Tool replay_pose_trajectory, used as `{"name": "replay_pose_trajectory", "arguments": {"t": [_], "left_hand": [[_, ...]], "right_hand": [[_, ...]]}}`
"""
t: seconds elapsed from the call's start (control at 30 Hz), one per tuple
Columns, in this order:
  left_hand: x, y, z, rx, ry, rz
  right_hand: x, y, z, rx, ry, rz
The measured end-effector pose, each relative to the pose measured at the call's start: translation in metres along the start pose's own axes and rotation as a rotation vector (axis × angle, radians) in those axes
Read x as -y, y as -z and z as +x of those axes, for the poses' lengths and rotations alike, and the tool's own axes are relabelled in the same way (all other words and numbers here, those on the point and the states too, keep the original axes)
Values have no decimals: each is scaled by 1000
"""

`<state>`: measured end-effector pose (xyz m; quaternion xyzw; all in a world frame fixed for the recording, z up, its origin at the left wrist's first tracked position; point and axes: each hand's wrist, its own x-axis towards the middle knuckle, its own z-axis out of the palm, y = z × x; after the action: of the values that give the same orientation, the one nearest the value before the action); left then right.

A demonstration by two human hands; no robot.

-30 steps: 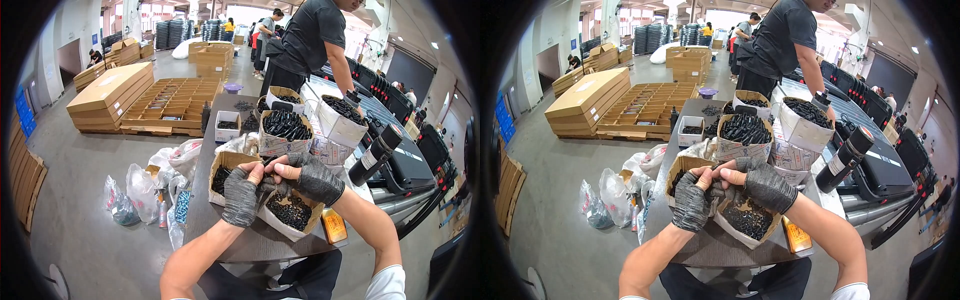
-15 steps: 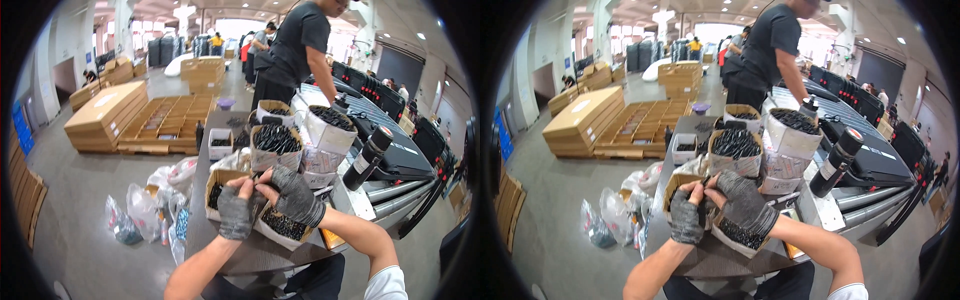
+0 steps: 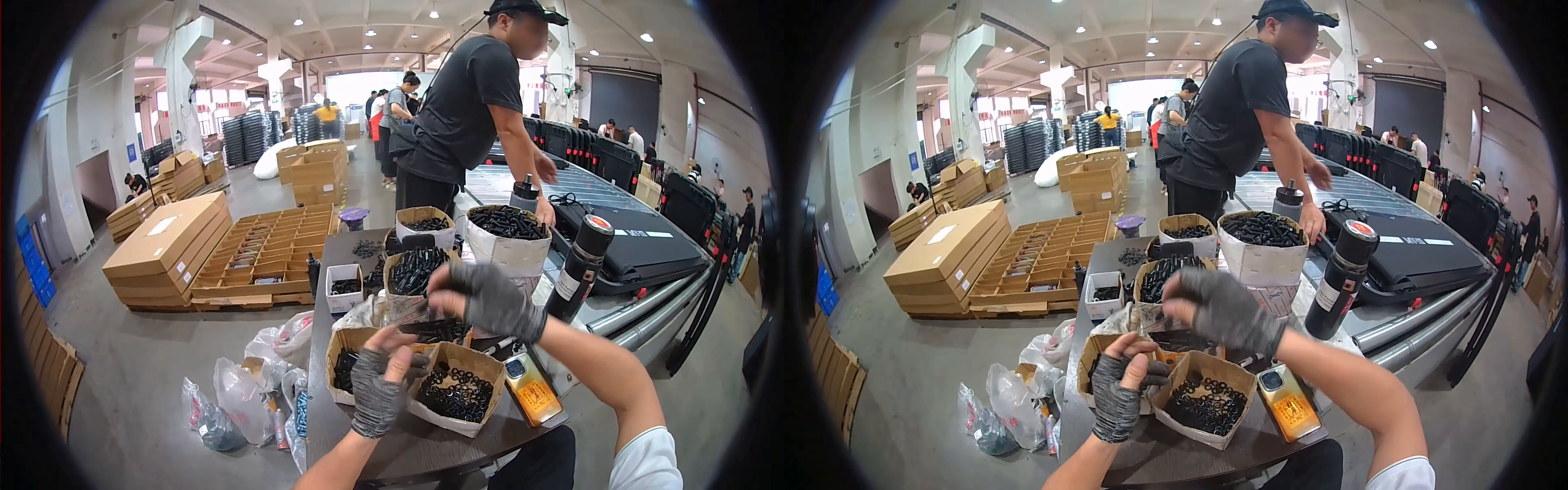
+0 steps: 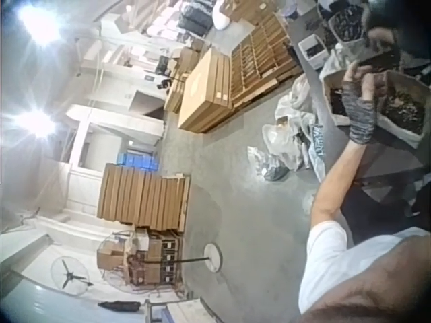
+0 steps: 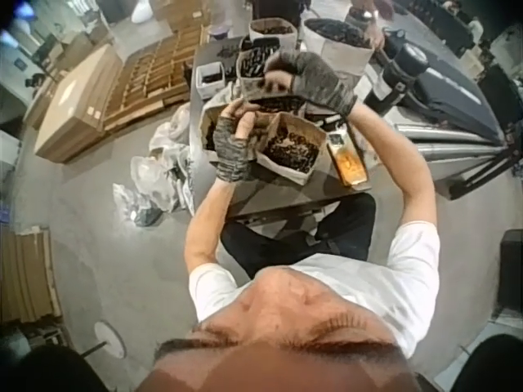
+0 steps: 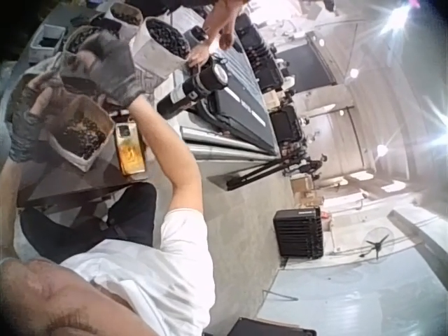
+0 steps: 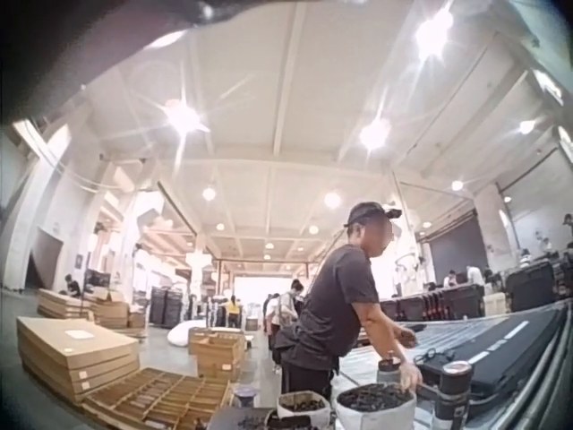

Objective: Placing panels on a conveyor belt and sorting small plastic components at a workbench.

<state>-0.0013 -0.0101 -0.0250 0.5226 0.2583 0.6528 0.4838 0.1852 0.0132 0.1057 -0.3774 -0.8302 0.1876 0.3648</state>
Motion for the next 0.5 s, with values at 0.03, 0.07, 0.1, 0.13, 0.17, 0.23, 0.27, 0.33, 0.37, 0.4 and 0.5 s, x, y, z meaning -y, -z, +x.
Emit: {"name": "replay_pose_trajectory", "arguments": {"t": [0.03,0.07,0.1,0.13,0.17,0.23,0.27,0.33,0.37,0.4,0.5], "left_hand": [[-5,0,1,-51,3,-80],[-9,4,3,-25,-66,100],[-9,3,4,-11,-73,99],[-9,4,-1,23,-39,73],[-7,3,-3,64,-5,41],[-5,3,-5,82,-2,85],[-4,4,-6,94,4,127],[-3,4,-7,90,51,142],[-5,4,-8,85,55,145],[-7,4,-8,81,34,156],[-12,7,-7,55,14,178]], "right_hand": [[-5,9,15,-54,36,-107],[-10,14,32,-43,80,-174],[-25,14,48,-83,60,-208],[-37,9,63,-66,68,-199],[-45,6,74,-52,71,-199],[-60,-10,91,-20,6,-283],[-64,-17,97,18,-61,-367],[-74,-24,107,18,-107,-393],[-79,-27,111,19,-157,-423],[-84,-31,117,35,-166,-445],[-104,-42,125,79,-138,-432]]}}
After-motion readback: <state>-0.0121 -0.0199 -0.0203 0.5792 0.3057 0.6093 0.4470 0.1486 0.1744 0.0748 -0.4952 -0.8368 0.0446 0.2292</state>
